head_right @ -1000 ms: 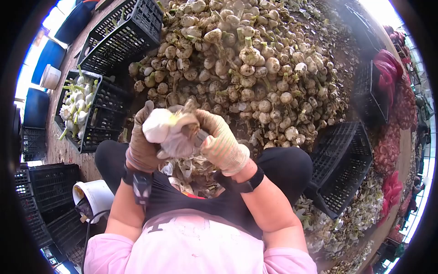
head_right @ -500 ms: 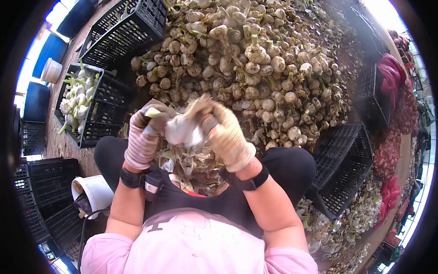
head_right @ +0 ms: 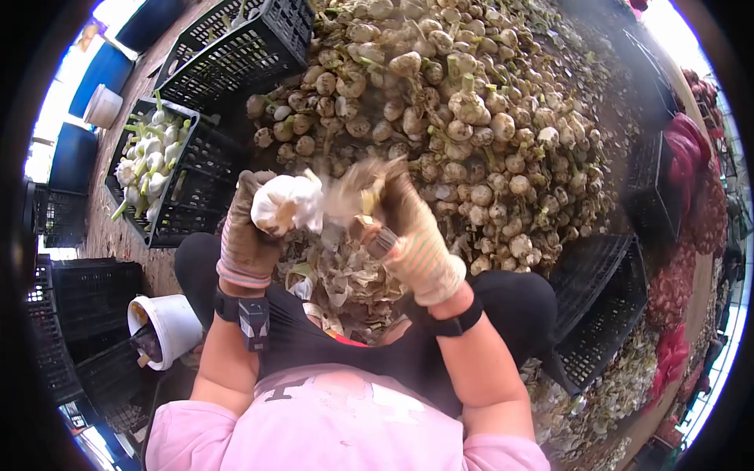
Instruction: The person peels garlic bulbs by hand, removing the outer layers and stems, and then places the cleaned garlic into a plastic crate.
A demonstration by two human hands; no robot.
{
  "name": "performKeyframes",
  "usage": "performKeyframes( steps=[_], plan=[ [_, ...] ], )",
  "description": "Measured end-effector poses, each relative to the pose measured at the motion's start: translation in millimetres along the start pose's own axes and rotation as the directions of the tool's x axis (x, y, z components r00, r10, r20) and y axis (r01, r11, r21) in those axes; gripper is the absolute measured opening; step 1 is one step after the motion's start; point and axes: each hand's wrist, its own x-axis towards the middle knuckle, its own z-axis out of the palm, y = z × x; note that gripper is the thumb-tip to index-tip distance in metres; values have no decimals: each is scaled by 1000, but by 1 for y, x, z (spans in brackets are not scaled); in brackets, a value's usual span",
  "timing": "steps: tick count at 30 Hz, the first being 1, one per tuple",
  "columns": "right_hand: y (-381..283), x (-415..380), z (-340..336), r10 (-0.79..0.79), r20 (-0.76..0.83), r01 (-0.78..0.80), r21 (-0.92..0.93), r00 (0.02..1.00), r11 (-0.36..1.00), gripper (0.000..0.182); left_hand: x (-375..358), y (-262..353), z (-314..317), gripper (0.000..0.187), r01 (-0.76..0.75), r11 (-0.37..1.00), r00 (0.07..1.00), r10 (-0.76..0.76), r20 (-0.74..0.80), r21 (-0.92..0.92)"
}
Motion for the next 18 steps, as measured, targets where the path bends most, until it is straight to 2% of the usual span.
performKeyframes(
  steps=[1, 2, 3, 4, 5, 6, 7, 9, 10, 11, 13, 14, 15, 17, 18],
  plan=[
    [4, 3, -3, -75, -53, 72, -47, 996, 996, 54, -2, -5, -1, 28, 12, 1000, 1000, -12, 0, 6],
    [7, 6, 0, 20, -35, -19, 39, 999, 999, 54, -4, -6, 4, 27, 38, 999, 999, -39, 33, 16],
    [7, 6, 3, 252, -101, -171, 499, 962, 850, 56, -4, -10, 3, 28, 125, 992, 992, -125, 2, -34],
    [13, 11, 3, -99, -95, 93, -65, 991, 994, 54, -7, -11, 8, 28, 206, 977, 979, -205, 15, -58],
    [17, 14, 4, -383, 102, 369, -573, 918, 732, 52, -9, -11, 13, 28, 287, 955, 958, -286, 27, -77],
    [15, 11, 2, -138, 79, 159, -488, 987, 858, 45, -7, -16, 8, 26, 313, 933, 938, -333, -93, -178],
    [19, 10, 1, -136, 78, 157, -486, 988, 859, 45, -8, -19, 8, 26, 314, 933, 938, -334, -96, -178],
    [29, 10, -4, -8, -71, -21, -402, 997, 915, 45, -9, -25, 12, 23, 206, 965, 950, -236, -202, -161],
    [27, 9, 0, 26, -139, -69, -317, 990, 946, 34, -7, -29, 10, 21, 206, 958, 948, -245, -202, -197],
    [24, 8, 2, 23, -140, -67, -318, 990, 946, 34, -7, -31, 10, 21, 206, 959, 949, -245, -199, -197],
    [23, 8, 4, -106, -77, 40, -592, 991, 805, 33, -9, -34, 14, 22, 31, 999, 972, -39, -231, -39],
    [32, 8, 9, 120, -144, -150, -221, 982, 964, 29, -6, -32, 18, 25, 7, 999, 957, -22, -289, -52],
    [28, 1, 8, 121, -144, -151, -221, 982, 963, 29, 0, -34, 0, 25, -44, 995, 949, 70, -308, 91],
    [3, -9, 14, 136, 139, -147, 70, 981, 987, 29, 20, -22, -14, 23, -18, 969, 890, -96, -446, -245],
    [7, -10, 17, 89, 70, -105, 281, 994, 954, 33, 21, -19, -11, 20, -28, 967, 870, -101, -482, -252]
  ],
)
